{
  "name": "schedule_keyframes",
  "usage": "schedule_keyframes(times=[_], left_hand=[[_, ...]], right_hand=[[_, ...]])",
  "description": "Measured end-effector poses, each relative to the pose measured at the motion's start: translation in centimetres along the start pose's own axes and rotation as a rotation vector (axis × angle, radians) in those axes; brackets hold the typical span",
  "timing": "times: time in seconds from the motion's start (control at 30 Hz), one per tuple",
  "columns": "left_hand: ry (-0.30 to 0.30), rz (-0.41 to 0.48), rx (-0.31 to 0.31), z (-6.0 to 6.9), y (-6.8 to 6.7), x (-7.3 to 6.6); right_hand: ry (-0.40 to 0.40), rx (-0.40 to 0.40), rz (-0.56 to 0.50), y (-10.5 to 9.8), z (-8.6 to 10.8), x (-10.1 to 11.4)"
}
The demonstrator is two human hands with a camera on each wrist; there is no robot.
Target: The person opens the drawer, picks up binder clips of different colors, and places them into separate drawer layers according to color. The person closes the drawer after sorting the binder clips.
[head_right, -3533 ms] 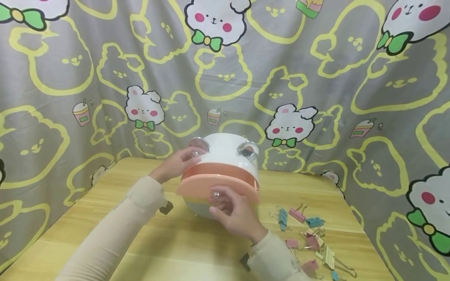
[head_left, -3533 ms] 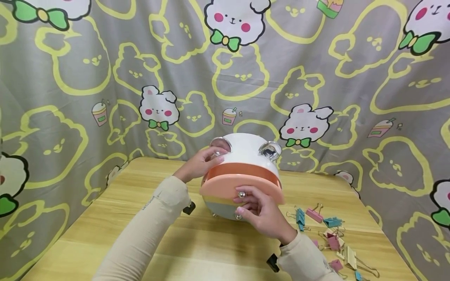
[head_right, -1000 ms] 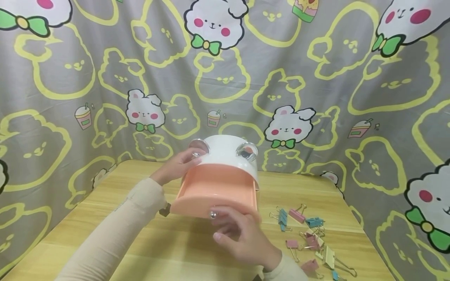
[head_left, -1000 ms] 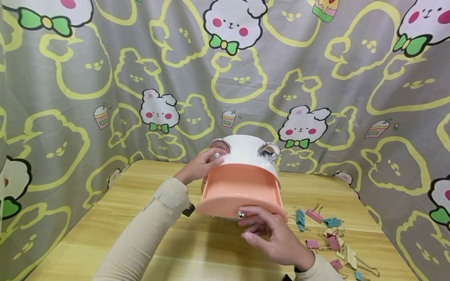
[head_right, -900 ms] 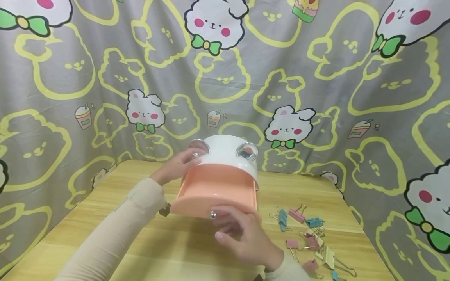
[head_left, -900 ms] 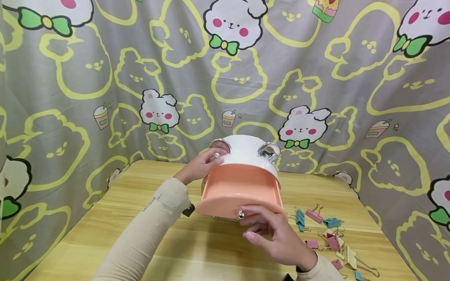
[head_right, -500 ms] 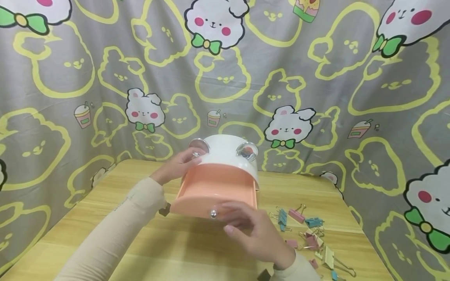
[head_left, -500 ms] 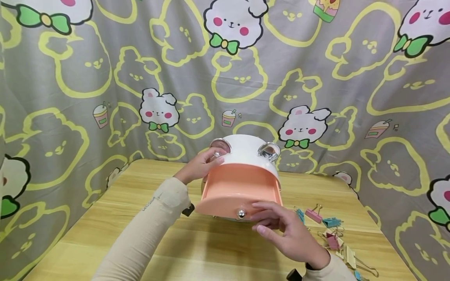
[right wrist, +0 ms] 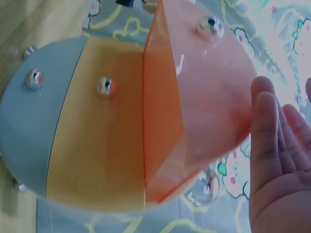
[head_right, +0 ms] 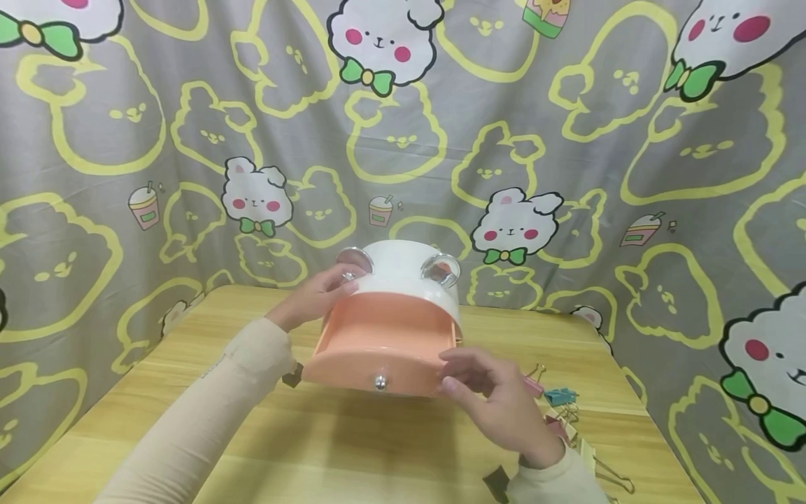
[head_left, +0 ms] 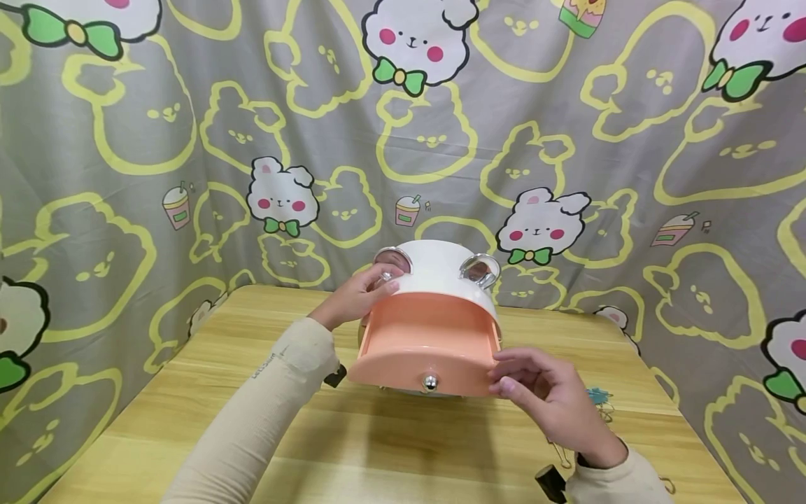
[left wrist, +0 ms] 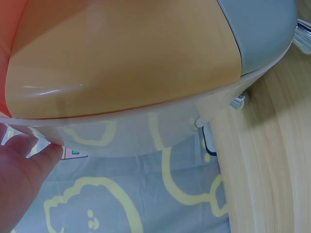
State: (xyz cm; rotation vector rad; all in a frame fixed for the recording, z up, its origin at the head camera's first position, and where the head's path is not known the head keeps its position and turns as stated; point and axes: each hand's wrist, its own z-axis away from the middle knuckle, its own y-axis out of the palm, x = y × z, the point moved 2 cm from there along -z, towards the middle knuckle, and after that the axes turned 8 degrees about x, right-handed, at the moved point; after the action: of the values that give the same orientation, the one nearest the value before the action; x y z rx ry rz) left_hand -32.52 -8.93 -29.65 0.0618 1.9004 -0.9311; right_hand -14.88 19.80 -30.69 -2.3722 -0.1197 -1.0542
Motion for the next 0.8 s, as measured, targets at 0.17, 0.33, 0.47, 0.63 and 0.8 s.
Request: schedule_keyframes(times=[0.17, 0.33, 0.47, 0.63, 0.8], left_hand=[[0.014, 0.03, 0.012, -0.1, 0.0, 0.2], [0.029, 0.058, 0.018, -0.1, 0.1, 0.1], [0.017, 0.073, 0.023, 0.0, 0.1, -0.1], [0.01, 0.077, 0.027, -0.1, 0.0, 0.0], [0.01, 0.07, 0.025, -0.1, 0.0, 0.0]], right_hand=[[-0.055, -0.054, -0.022, -1.2, 0.6, -1.1], [-0.05, -0.125, 0.003, -2.1, 1.3, -2.3], [0.068, -0.167, 0.125, -2.9, 2.0, -3.1], [0.265, -0.206, 0.277, -3.8, 3.0, -4.3], [0.402, -0.172, 0.368, -4.5, 4.1, -5.8]])
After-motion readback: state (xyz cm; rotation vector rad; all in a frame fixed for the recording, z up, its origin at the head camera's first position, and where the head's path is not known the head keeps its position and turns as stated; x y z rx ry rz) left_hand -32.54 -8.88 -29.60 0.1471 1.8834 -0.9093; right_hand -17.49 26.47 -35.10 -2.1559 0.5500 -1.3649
